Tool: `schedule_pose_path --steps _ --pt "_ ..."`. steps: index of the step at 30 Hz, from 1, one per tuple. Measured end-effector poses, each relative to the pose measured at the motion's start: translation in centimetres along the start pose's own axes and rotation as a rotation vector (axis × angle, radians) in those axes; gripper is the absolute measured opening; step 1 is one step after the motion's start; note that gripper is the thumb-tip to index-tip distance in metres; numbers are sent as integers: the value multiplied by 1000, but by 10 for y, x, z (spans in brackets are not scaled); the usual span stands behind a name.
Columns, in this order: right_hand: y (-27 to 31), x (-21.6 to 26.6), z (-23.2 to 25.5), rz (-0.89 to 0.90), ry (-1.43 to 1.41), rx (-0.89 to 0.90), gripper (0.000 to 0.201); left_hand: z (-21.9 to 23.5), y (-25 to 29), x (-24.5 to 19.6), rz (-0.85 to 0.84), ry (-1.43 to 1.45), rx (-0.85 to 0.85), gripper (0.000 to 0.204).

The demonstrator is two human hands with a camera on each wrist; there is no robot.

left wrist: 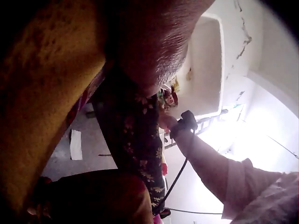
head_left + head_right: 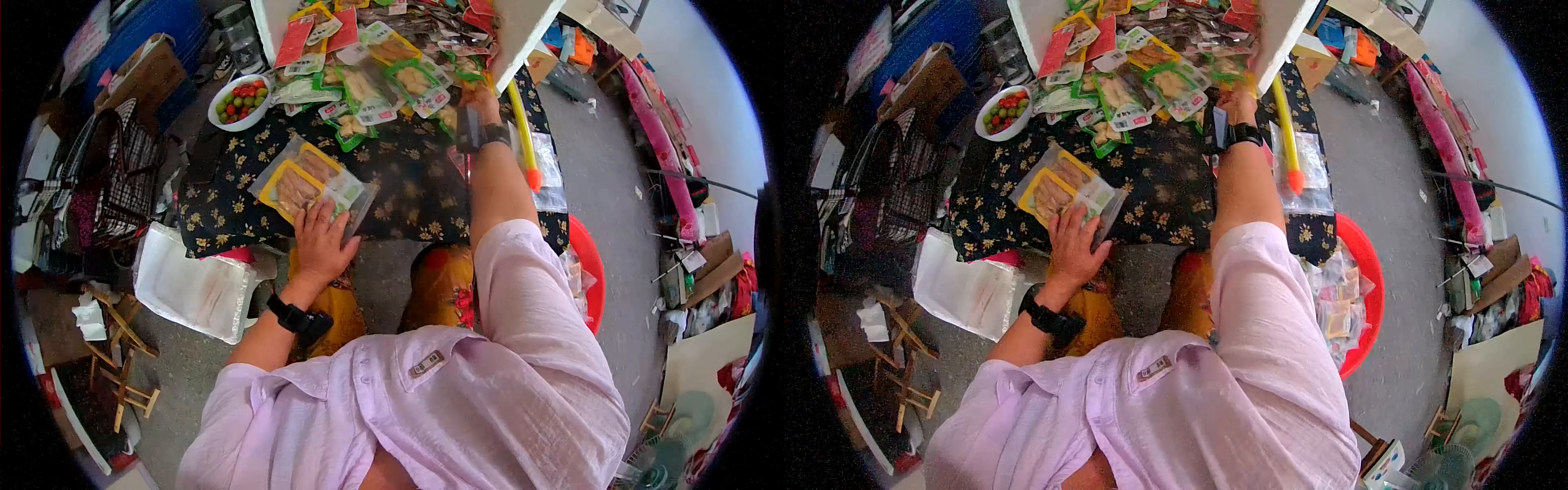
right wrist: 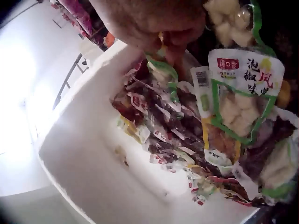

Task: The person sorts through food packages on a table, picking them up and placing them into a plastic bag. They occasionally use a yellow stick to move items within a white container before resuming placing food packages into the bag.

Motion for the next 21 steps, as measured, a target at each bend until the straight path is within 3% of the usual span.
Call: schedule_pose_path --steps 3,6,9,11,12,14,21 --pt "-3 9 7 99 151 -91 13 -1 -1 2 20 9 34 41" --pt "1 6 3 47 -9 -10 6 -2 0 2 29 15 49 40" --pt "19 1 -9 -12 338 302 8 -1 0 1 28 5 19 41" --pt "65 -14 -7 -208 -239 -61 6 2 0 0 23 -6 -4 41" --pt "74 -19 -14 -277 -194 42 5 3 0 -2 17 -12 -9 41" --pt "88 -29 1 -225 -284 -69 3 5 0 -4 7 -19 -16 41" --pt "230 -30 -22 -119 -45 253 21 6 10 -5 -16 -9 -82 36"
Point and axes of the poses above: each hand's wrist, its own y-axis away from the middle knuckle, its own z-axis out of the back of the hand, x = y × z, the point moved 10 cm from there along -y, towards the middle knuckle, and after that the axes turned 1 degree about -z, right-handed, at the moved point
